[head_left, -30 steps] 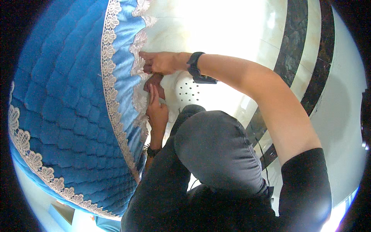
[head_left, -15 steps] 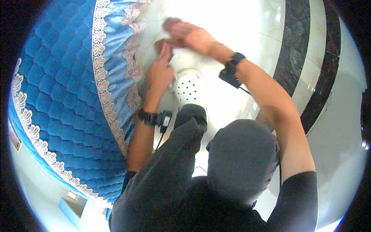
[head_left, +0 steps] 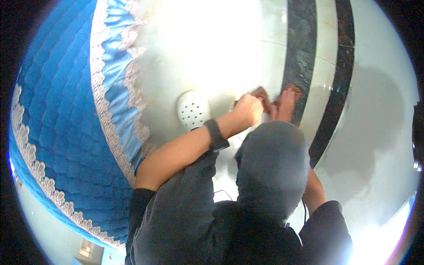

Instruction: The person kneels on a tiled floor and scrubs a dark grout line using a small purple abrasive pad. They then wipe the area with a brown cloth, folding and adjusting the cloth to clean the surface and the edge of a nearby blue mattress.

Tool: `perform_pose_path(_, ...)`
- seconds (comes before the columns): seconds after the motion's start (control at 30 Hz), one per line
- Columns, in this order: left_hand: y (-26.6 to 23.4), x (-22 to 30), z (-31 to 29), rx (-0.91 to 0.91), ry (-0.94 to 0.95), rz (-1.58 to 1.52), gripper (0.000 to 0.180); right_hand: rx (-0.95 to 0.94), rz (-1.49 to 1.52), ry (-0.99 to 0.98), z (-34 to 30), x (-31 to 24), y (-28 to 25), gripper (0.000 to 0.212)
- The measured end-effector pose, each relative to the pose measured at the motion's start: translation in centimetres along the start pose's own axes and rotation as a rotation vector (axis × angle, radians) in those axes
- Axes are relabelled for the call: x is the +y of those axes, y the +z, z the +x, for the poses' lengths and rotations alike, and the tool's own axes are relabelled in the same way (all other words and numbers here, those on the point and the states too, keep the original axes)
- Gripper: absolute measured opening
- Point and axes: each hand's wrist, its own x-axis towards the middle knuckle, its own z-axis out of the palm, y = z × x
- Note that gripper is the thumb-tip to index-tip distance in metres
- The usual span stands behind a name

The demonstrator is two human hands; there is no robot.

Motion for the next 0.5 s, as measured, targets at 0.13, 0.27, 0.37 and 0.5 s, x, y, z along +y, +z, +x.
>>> perform_pose_path(0.13, -3.4, -1.3, -3.1, 0.136, -0.193, -0.095, 0.019, -0.215, 0.32, 0.239, 4.3, -6.9, 5.4, 0.08)
perform_pose_path(0.27, -6.1, -7.2, -7.3, 0.131, -0.606, -0.009, 0.034, -0.176, 0.452, -0.093, 14.9, -12.2, 7.6, 0.068)
perform_pose_path(0.37, -8.5, -10.7, -7.9, 0.149, -0.734, 0.061, 0.053, -0.095, 0.273, -0.335, 21.6, -11.8, 10.8, 0.062)
perform_pose_path(0.5, -7.3, -14.3, -4.1, 0.323, -0.559, 0.064, 0.058, -0.012, 0.036, -0.588, 26.5, -5.9, 10.2, 0.056)
